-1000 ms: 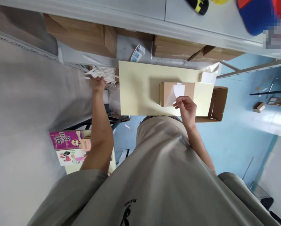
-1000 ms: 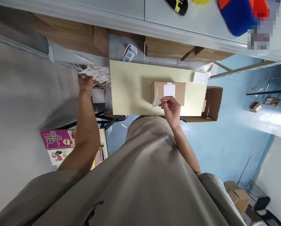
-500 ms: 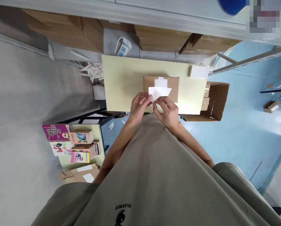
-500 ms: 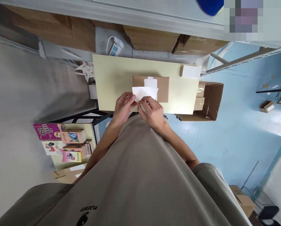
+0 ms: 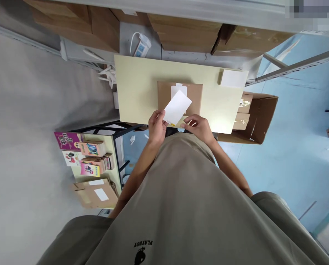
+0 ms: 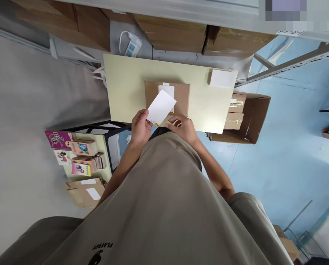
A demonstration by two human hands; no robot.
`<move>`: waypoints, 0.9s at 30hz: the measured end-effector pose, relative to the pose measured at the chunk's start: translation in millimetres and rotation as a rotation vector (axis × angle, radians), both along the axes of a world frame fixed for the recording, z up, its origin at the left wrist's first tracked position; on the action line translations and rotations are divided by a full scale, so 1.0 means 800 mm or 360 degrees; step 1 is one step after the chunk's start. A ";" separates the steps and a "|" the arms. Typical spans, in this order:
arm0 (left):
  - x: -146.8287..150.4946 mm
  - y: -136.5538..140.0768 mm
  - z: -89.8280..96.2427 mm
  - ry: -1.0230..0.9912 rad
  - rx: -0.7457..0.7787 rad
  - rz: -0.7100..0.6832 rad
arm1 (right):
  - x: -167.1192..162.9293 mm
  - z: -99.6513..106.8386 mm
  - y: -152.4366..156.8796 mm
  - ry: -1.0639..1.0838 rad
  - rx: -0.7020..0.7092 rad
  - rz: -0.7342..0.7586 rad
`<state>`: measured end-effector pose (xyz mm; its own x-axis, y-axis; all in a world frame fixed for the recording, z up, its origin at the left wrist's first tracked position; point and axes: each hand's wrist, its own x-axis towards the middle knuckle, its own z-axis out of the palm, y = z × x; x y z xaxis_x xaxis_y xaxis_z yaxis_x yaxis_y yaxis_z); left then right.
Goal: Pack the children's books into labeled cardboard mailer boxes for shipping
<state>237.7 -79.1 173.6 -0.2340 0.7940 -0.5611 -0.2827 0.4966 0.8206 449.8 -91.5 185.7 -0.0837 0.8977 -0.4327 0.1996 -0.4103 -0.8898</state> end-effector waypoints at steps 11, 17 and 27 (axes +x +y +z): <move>0.019 -0.011 0.000 -0.0060 0.0011 -0.0040 | 0.005 -0.028 0.026 0.0199 -0.0119 -0.0133; -0.002 0.014 -0.017 0.0145 0.0013 -0.0180 | 0.010 -0.044 0.065 -0.0099 0.0289 -0.0006; -0.024 0.073 -0.004 0.0775 0.0528 -0.0789 | 0.010 -0.004 0.086 -0.0861 0.0682 -0.0168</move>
